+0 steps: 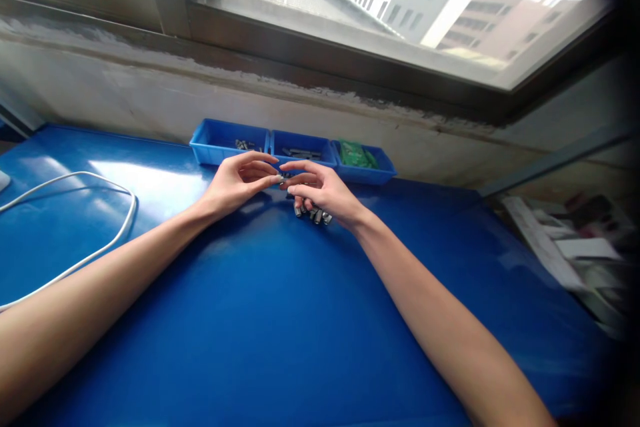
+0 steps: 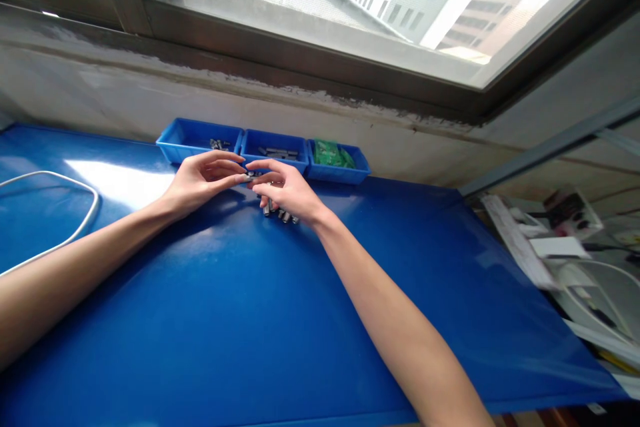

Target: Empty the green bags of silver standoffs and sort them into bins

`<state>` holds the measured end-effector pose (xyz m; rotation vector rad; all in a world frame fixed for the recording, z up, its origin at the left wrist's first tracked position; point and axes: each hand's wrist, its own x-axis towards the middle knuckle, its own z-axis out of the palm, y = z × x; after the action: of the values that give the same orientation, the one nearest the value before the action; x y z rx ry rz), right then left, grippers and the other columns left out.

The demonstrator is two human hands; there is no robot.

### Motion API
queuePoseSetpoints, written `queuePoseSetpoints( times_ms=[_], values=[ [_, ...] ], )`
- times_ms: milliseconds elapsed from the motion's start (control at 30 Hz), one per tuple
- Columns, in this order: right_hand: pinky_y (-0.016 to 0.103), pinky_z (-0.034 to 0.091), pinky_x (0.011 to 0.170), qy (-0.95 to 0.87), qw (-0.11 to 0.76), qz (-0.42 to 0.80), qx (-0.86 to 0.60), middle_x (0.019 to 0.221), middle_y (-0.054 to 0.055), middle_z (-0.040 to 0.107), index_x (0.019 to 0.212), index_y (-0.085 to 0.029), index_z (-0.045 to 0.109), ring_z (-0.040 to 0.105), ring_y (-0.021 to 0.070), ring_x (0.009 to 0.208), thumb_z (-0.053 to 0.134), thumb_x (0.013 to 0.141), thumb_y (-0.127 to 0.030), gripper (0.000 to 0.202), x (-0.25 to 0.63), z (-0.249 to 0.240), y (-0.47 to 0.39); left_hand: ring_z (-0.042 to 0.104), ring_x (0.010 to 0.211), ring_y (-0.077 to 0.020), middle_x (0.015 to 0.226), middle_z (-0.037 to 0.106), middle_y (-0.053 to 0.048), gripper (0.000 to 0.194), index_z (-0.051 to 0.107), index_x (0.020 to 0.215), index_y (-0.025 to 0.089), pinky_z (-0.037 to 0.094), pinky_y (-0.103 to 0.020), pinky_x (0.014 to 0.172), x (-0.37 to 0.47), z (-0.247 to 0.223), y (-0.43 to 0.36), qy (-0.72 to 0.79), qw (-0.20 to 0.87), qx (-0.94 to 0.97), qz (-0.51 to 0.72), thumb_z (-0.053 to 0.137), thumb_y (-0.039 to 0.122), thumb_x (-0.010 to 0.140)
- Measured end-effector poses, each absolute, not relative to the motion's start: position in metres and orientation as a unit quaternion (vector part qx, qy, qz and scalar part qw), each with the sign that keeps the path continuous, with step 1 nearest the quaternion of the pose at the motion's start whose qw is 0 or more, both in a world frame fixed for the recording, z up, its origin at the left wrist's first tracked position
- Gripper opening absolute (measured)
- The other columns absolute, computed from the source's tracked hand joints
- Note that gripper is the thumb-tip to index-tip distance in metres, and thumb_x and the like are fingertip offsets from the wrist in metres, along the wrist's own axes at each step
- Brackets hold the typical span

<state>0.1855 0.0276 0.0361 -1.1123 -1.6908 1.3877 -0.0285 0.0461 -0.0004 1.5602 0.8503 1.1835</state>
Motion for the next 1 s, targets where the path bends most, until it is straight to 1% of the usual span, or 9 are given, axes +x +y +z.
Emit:
queuePoseSetpoints(
  times_ms=[267, 333, 400, 500, 633, 700, 800, 900, 1000],
  values=[
    [0.021, 0.046, 0.051, -0.62, 0.351, 0.563, -0.419, 0.08, 0.002, 0.073, 0.098, -0.018, 0.074, 0.062, 0.0105, 0.058, 0.073, 0.074, -0.023, 0.025, 0.185, 0.034, 0.029, 0.075, 0.091, -0.024, 0.099, 0.077, -0.01, 0.058, 0.07, 0.11, 0.013, 0.062, -0.038, 0.091, -0.025, 0.001, 0.041, 0.349, 0.477, 0.638, 0.493, 0.091, 0.043, 0.065],
    [0.02, 0.044, 0.049, -0.604, 0.367, 0.561, -0.43, 0.078, 0.002, 0.073, 0.094, -0.017, 0.075, 0.061, 0.01, 0.057, 0.074, 0.073, -0.024, 0.022, 0.185, 0.035, 0.029, 0.075, 0.092, -0.0232, 0.1, 0.077, -0.009, 0.05, 0.071, 0.108, 0.014, 0.061, -0.036, 0.089, -0.024, 0.002, 0.041, 0.365, 0.444, 0.652, 0.495, 0.086, 0.045, 0.072],
    [0.019, 0.041, 0.047, -0.586, 0.394, 0.549, -0.447, 0.078, 0.002, 0.072, 0.091, -0.017, 0.075, 0.06, 0.0091, 0.056, 0.075, 0.072, -0.024, 0.021, 0.187, 0.038, 0.03, 0.073, 0.091, -0.0219, 0.1, 0.077, -0.009, 0.037, 0.074, 0.103, 0.015, 0.061, -0.034, 0.087, -0.022, 0.001, 0.04, 0.396, 0.366, 0.675, 0.503, 0.076, 0.046, 0.083],
    [0.019, 0.039, 0.046, -0.54, 0.441, 0.537, -0.475, 0.086, 0.005, 0.075, 0.094, -0.017, 0.075, 0.058, 0.0077, 0.055, 0.074, 0.07, -0.023, 0.024, 0.192, 0.041, 0.033, 0.072, 0.09, -0.0214, 0.1, 0.076, -0.009, 0.026, 0.076, 0.101, 0.016, 0.059, -0.034, 0.084, -0.021, -0.002, 0.042, 0.432, 0.221, 0.724, 0.49, 0.064, 0.038, 0.092],
    [0.019, 0.042, 0.049, -0.474, 0.491, 0.537, -0.496, 0.106, 0.006, 0.076, 0.105, -0.021, 0.073, 0.062, 0.0083, 0.062, 0.071, 0.072, -0.02, 0.034, 0.197, 0.042, 0.039, 0.068, 0.101, -0.0256, 0.109, 0.074, -0.01, 0.026, 0.076, 0.108, 0.017, 0.054, -0.041, 0.095, -0.022, -0.008, 0.044, 0.437, 0.119, 0.796, 0.401, 0.061, 0.029, 0.091],
    [0.019, 0.047, 0.054, -0.452, 0.507, 0.535, -0.502, 0.111, 0.005, 0.076, 0.111, -0.023, 0.071, 0.067, 0.0102, 0.07, 0.069, 0.072, -0.019, 0.039, 0.198, 0.042, 0.041, 0.066, 0.105, -0.0274, 0.111, 0.074, -0.01, 0.025, 0.077, 0.107, 0.016, 0.052, -0.043, 0.098, -0.022, -0.009, 0.044, 0.439, 0.093, 0.813, 0.371, 0.06, 0.028, 0.091],
    [0.022, 0.051, 0.06, -0.444, 0.522, 0.525, -0.505, 0.115, 0.003, 0.075, 0.117, -0.027, 0.066, 0.071, 0.0134, 0.079, 0.066, 0.073, -0.019, 0.046, 0.198, 0.041, 0.041, 0.065, 0.103, -0.0276, 0.109, 0.073, -0.01, 0.022, 0.077, 0.1, 0.017, 0.051, -0.043, 0.097, -0.024, -0.009, 0.044, 0.442, 0.085, 0.821, 0.35, 0.061, 0.029, 0.091],
    [0.024, 0.053, 0.063, -0.453, 0.522, 0.517, -0.504, 0.117, 0.001, 0.074, 0.121, -0.03, 0.061, 0.072, 0.0144, 0.081, 0.065, 0.073, -0.019, 0.049, 0.197, 0.042, 0.039, 0.064, 0.1, -0.0273, 0.105, 0.071, -0.009, 0.02, 0.075, 0.099, 0.018, 0.051, -0.042, 0.094, -0.025, -0.01, 0.044, 0.455, 0.089, 0.817, 0.343, 0.064, 0.031, 0.09],
    [0.024, 0.053, 0.064, -0.457, 0.518, 0.524, -0.498, 0.112, 0.001, 0.075, 0.118, -0.028, 0.062, 0.071, 0.0136, 0.078, 0.066, 0.073, -0.02, 0.046, 0.197, 0.042, 0.038, 0.064, 0.096, -0.0265, 0.101, 0.07, -0.009, 0.018, 0.073, 0.098, 0.019, 0.05, -0.04, 0.089, -0.026, -0.01, 0.045, 0.463, 0.092, 0.815, 0.337, 0.063, 0.032, 0.09]
  ],
)
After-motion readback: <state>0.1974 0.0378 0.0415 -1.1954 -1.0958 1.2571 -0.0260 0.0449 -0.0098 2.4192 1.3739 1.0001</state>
